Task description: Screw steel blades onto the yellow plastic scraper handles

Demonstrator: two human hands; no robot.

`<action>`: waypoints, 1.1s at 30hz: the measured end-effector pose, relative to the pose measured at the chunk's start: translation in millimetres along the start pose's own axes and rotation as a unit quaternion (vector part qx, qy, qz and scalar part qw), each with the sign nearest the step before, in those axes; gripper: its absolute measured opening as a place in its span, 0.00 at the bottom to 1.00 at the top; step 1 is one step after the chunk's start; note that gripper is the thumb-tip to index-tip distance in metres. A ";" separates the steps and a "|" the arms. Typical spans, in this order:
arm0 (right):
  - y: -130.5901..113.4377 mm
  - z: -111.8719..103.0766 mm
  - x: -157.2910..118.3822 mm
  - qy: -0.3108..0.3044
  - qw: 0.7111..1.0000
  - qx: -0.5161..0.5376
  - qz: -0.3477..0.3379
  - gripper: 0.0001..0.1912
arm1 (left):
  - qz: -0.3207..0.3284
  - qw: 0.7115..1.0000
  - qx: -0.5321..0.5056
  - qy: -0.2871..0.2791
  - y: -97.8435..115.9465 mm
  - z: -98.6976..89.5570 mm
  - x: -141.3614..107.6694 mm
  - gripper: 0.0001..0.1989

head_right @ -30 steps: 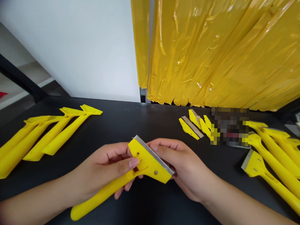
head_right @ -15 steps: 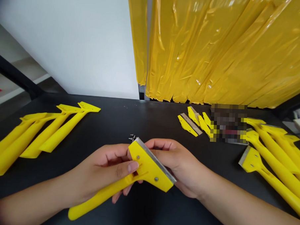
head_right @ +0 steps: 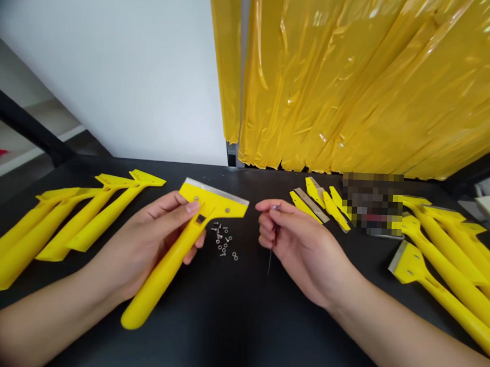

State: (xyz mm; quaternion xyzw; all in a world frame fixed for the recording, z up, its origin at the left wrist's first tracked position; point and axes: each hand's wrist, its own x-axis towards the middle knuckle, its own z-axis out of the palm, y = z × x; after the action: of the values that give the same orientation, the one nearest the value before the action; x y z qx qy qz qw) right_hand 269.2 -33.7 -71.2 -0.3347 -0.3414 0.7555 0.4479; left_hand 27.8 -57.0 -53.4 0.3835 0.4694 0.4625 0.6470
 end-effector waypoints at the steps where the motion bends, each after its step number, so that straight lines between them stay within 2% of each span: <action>1: -0.6 -0.6 0.8 0.011 0.999 -0.027 -0.040 0.08 | 0.011 1.000 -0.005 0.015 1.3 -2.7 2.8 0.14; 3: -0.4 -2.3 1.0 0.024 0.988 -0.104 -0.109 0.08 | 0.022 0.999 -0.013 0.036 2.0 -7.2 7.9 0.14; 5: 0.7 -4.3 -0.1 0.034 0.958 -0.228 -0.172 0.10 | 0.016 0.999 -0.020 0.044 0.5 -10.4 12.3 0.14; 6: 1.0 -5.4 -0.8 0.038 0.930 -0.303 -0.204 0.11 | 0.011 0.999 -0.025 0.044 -0.8 -11.7 14.1 0.13; 8: 0.4 -8.0 -1.6 0.045 0.857 -0.441 -0.263 0.11 | 0.003 0.999 -0.033 0.036 -3.9 -13.6 17.3 0.12; 10: -2.0 -10.6 -1.2 0.056 0.790 -0.530 -0.303 0.11 | -0.002 0.999 -0.039 0.025 -7.1 -15.3 20.2 0.11; 14: -7.7 -14.6 1.2 0.052 0.703 -0.621 -0.341 0.07 | -0.021 0.999 -0.043 0.013 -12.1 -17.9 26.1 0.11; 16: -8.3 -15.4 0.2 0.049 0.681 -0.639 -0.354 0.04 | -0.031 0.999 -0.043 0.013 -13.9 -18.6 28.4 0.12; 18: -6.6 -15.1 -2.9 0.069 0.698 -0.618 -0.355 0.03 | -0.030 0.999 -0.043 0.011 -15.3 -19.0 29.7 0.12; 20: -3.0 -14.1 -6.0 0.083 0.744 -0.574 -0.331 0.03 | -0.027 0.999 -0.042 0.007 -16.4 -19.4 30.0 0.12; 22: 1.6 -12.8 -6.8 0.072 0.789 -0.538 -0.289 0.03 | -0.027 0.999 -0.039 0.002 -17.3 -19.7 29.9 0.12; 25: 8.2 -11.8 -1.8 0.062 0.832 -0.497 -0.236 0.07 | -0.027 0.999 -0.030 -0.003 -18.4 -19.8 29.6 0.11; 28: 13.1 -13.5 5.7 0.069 0.861 -0.458 -0.211 0.08 | -0.027 0.999 -0.029 0.000 -19.0 -19.6 29.4 0.11; 33: 16.9 -16.9 9.6 0.061 0.882 -0.430 -0.184 0.09 | -0.029 0.999 -0.029 0.001 -19.5 -19.8 29.0 0.11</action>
State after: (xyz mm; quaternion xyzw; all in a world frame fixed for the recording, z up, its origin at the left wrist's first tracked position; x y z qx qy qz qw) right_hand 271.7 -27.5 -96.1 -0.4710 -0.6601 0.4163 0.4112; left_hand 17.2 -33.4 -84.1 0.3506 0.4673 0.4575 0.6703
